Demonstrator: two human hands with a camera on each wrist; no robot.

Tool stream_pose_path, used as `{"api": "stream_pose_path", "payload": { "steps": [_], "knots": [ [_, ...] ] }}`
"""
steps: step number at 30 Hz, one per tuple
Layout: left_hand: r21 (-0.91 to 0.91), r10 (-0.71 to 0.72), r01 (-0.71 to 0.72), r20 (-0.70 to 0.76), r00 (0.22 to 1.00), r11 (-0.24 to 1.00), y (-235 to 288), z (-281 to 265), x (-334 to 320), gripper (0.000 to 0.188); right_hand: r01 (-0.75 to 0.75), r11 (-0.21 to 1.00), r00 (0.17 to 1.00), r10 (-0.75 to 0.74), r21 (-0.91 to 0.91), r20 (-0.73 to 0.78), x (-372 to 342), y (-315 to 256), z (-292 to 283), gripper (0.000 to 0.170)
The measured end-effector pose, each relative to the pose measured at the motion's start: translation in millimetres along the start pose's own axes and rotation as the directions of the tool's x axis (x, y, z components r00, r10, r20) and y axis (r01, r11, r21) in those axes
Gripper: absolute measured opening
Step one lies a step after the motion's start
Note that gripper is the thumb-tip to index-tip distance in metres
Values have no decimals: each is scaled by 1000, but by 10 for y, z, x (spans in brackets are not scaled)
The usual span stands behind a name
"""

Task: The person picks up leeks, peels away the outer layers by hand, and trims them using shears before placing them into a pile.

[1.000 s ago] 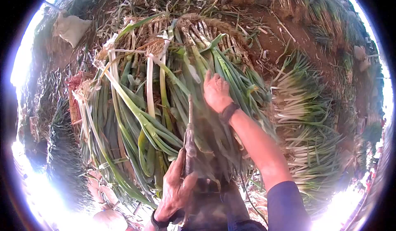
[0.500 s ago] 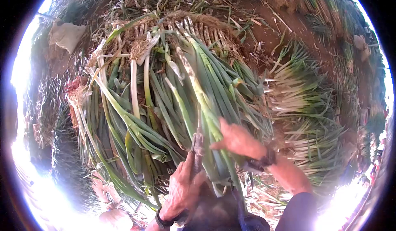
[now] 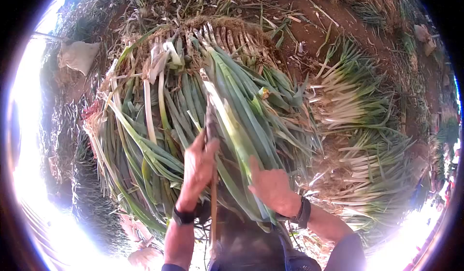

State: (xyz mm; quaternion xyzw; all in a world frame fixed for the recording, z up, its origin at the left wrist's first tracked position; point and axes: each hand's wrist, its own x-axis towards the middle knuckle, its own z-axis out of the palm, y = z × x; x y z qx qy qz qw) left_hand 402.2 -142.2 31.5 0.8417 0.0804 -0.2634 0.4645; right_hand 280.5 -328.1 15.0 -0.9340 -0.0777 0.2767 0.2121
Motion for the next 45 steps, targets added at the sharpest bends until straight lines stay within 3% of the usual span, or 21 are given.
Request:
{"api": "stream_pose_path", "payload": {
  "steps": [6,9,11,17,19,23,24,25,27,29,31,33,35,38,39,40,41,42,43,44,45],
  "knots": [
    [-254,-9,28,76,997,967,-127,-184,247,59,4,1000,1000,-5,-23,-17,-2,-8,-68,90],
    [-235,-93,121,128,987,964,-80,-173,-225,63,17,1000,999,-18,-17,-48,3,-2,-96,89],
    [-188,-8,22,74,997,982,-64,-147,-386,66,16,1000,999,-16,-5,-42,13,19,-76,88],
    [-96,23,-15,89,996,995,59,-327,465,53,-38,995,999,38,92,-3,-9,34,-131,88],
    [-232,34,-7,111,993,973,-108,-306,775,52,-63,984,998,60,169,20,19,85,-157,87],
    [-315,12,40,161,987,948,-137,-455,690,50,-261,856,960,184,446,210,70,159,-229,88],
    [-335,123,-84,99,987,938,-203,-460,598,54,-233,735,972,150,637,182,52,97,-372,86],
    [-166,29,-21,44,999,986,-281,-478,428,63,-190,576,982,123,795,146,53,59,-458,84],
    [-130,71,-62,62,996,990,-304,-554,36,68,-66,515,997,55,855,44,48,-4,-541,81],
    [-76,97,-76,324,941,994,-400,-758,-275,71,-81,460,996,63,884,58,55,-272,-835,84],
    [-176,286,-256,174,942,951,-535,-910,-638,63,-125,378,992,47,917,116,226,-489,-970,86],
    [-160,-24,28,27,999,987,-114,-1322,-984,58,135,507,978,-205,851,-33,432,-702,-999,91],
    [-254,40,-69,-119,992,965,-196,-1524,-1194,58,239,483,955,-274,842,-114,751,-1046,-774,90],
    [-338,101,-302,-500,860,891,-314,-1579,-1326,61,226,725,936,-346,650,60,1158,-1583,-519,90],
    [-343,102,-303,-499,861,889,-286,-1542,-1278,61,266,781,915,-390,566,108,1247,-1714,-546,90],
    [-354,75,-260,-460,885,898,-248,-1516,-1213,64,190,844,859,-390,501,331,1359,-1733,-647,89],
    [-365,47,-217,-422,905,905,-237,-1507,-1162,67,588,706,808,-488,395,-329,1575,-1500,39,83],
    [-371,167,-308,-366,916,876,-370,-1459,-1084,68,375,813,926,-349,445,-143,1679,-1395,-394,65],
    [-376,164,-298,-349,923,877,-321,-1375,-1049,73,388,856,909,-295,341,-294,1876,-1156,-492,38],
    [-374,172,-287,-313,934,882,-367,-1322,-1017,74,207,950,943,-129,235,-308,2137,-919,-604,23],
    [-370,179,-276,-276,944,887,-441,-1275,-978,76,149,983,891,-86,107,-446,2356,-590,-697,22]
  ]
}}
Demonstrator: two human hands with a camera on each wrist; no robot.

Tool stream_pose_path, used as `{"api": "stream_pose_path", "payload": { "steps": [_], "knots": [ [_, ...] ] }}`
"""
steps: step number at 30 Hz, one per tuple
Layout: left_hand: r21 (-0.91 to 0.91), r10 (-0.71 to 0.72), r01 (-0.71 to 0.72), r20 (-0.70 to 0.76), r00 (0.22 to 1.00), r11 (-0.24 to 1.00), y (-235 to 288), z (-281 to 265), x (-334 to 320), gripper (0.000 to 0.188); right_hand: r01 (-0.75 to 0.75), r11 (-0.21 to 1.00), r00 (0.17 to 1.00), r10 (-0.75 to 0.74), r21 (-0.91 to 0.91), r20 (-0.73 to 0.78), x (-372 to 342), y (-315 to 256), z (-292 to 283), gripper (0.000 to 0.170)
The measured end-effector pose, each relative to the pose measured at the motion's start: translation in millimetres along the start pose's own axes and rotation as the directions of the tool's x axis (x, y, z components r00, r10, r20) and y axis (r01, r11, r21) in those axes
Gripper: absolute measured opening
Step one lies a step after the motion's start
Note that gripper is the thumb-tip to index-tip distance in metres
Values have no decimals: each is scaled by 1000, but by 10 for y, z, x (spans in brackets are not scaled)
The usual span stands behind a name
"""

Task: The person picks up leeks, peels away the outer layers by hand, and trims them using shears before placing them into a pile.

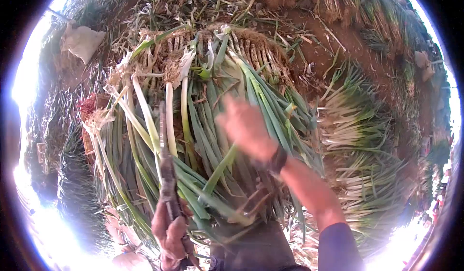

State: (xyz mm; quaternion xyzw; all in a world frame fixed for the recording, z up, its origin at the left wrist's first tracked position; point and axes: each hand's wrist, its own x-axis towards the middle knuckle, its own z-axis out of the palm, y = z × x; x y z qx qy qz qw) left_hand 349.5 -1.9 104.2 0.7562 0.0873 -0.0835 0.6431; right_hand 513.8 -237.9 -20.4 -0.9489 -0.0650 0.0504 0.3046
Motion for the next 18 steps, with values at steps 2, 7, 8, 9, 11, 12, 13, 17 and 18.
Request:
{"api": "stream_pose_path", "payload": {
  "steps": [2,7,8,9,11,12,13,17,18],
  "knots": [
    [-86,21,-18,31,999,996,-63,108,56,74,-160,954,976,115,-252,-185,356,812,201,57],
    [105,-74,58,157,985,993,-140,272,119,76,-336,873,924,378,-353,57,677,1283,301,80],
    [141,17,-44,191,981,989,-163,318,140,75,-317,879,929,363,-355,69,687,1239,266,81],
    [240,-55,2,215,975,971,-89,363,181,74,-299,884,934,348,-358,79,687,1205,209,82],
    [232,-30,-27,239,970,972,-110,450,229,74,-267,888,932,336,-374,134,587,1115,88,85],
    [247,-170,112,228,959,963,15,514,272,74,-230,894,927,321,-385,191,499,1046,14,90],
    [250,-174,115,229,958,961,20,552,291,74,-222,893,928,316,-391,195,355,971,-49,94],
    [324,-202,90,332,921,942,-35,767,210,73,-72,920,981,136,-385,140,-395,727,-178,94],
    [359,-165,28,356,920,933,-92,832,156,73,-119,919,965,197,-375,176,-519,611,-183,92]
  ]
}}
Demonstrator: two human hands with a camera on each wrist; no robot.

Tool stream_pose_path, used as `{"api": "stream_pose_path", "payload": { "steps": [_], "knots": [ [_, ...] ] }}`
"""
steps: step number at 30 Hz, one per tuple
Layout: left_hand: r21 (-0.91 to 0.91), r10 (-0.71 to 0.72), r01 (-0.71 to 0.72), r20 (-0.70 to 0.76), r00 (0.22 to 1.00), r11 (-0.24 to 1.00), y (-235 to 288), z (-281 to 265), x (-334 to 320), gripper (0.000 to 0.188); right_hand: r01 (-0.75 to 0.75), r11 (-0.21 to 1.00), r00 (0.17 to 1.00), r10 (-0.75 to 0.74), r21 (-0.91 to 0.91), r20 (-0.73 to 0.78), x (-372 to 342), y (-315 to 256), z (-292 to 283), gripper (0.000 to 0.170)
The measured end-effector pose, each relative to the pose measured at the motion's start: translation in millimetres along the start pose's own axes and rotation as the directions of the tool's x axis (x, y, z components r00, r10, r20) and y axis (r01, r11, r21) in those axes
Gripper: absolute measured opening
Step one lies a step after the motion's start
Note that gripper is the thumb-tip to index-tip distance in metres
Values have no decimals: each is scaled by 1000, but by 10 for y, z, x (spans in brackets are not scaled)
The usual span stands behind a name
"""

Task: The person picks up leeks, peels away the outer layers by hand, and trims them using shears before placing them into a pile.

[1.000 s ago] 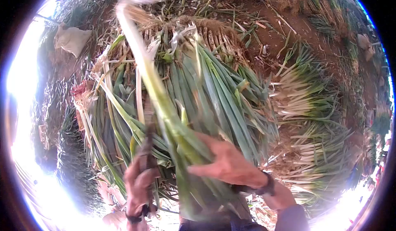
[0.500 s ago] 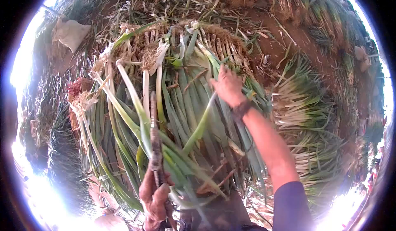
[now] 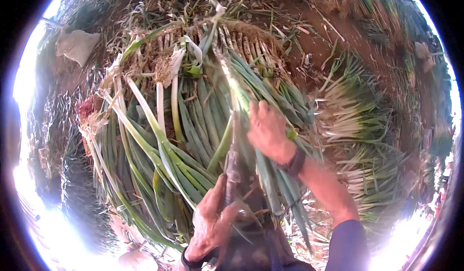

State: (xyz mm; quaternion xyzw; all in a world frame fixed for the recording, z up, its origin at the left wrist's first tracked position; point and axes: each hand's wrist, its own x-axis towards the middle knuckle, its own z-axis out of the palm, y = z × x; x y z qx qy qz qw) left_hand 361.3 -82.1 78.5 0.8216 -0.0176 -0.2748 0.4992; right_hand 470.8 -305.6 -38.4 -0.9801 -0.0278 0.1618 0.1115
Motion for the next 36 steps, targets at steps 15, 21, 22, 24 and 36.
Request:
{"api": "stream_pose_path", "payload": {
  "steps": [15,21,22,24,36],
  "knots": [
    [-15,-152,151,-48,987,988,68,426,238,58,-54,986,998,56,157,-6,-1258,-224,52,70],
    [-26,-156,154,-104,982,988,-24,394,859,50,-39,973,997,23,228,73,-1625,-141,-35,81],
    [-36,-210,208,-78,975,977,2,348,969,46,-38,966,998,25,256,54,-1695,-130,-16,82],
    [78,-125,136,-129,984,988,-9,284,1190,49,-45,966,994,17,256,109,-1847,-111,-32,79],
    [36,-174,172,90,981,984,111,550,-334,71,-445,214,887,-29,869,461,-2212,586,182,74]
  ]
}}
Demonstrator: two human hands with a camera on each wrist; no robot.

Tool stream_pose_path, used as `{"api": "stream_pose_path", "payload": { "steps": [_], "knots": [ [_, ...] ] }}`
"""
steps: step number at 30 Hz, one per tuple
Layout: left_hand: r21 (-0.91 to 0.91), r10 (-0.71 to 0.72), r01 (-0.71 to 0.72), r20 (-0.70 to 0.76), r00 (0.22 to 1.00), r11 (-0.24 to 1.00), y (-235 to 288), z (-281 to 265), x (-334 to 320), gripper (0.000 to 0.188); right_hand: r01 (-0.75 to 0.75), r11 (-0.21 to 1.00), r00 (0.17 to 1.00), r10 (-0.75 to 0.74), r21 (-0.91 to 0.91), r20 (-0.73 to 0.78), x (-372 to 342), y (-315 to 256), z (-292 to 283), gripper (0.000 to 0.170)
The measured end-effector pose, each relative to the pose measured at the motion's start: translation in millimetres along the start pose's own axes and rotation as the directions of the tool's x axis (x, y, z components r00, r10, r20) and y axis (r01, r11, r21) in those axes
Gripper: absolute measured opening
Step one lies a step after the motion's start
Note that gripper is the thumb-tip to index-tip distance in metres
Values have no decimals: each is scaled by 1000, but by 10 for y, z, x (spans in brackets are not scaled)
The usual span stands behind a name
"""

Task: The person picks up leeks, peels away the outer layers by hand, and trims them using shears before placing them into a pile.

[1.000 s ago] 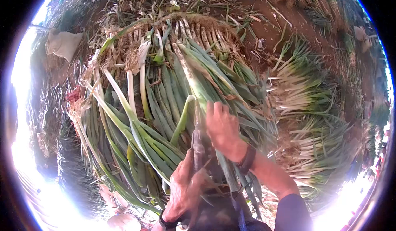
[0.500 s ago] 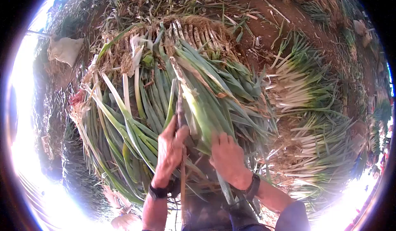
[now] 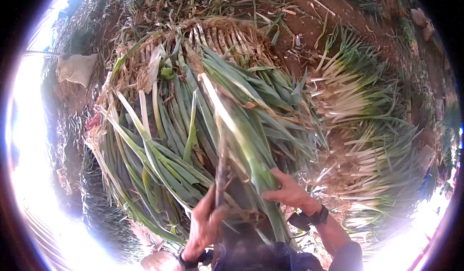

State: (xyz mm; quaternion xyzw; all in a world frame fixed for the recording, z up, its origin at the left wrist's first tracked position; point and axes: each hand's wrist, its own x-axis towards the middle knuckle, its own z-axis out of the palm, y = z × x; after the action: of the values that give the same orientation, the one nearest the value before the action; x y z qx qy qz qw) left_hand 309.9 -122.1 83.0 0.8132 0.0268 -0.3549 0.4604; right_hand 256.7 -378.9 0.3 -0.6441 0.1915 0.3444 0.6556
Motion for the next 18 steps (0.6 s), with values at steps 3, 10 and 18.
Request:
{"api": "stream_pose_path", "payload": {
  "steps": [3,10,18],
  "knots": [
    [-95,15,-8,70,997,995,-106,10,-162,71,22,998,1000,-21,-58,9,-12,193,-18,81],
    [-410,-34,14,-43,998,912,114,-278,153,72,138,950,979,-173,279,104,-294,-103,401,87],
    [-320,17,-325,-688,725,890,42,-946,-488,53,665,736,740,-672,129,20,502,-909,1448,83]
  ]
}}
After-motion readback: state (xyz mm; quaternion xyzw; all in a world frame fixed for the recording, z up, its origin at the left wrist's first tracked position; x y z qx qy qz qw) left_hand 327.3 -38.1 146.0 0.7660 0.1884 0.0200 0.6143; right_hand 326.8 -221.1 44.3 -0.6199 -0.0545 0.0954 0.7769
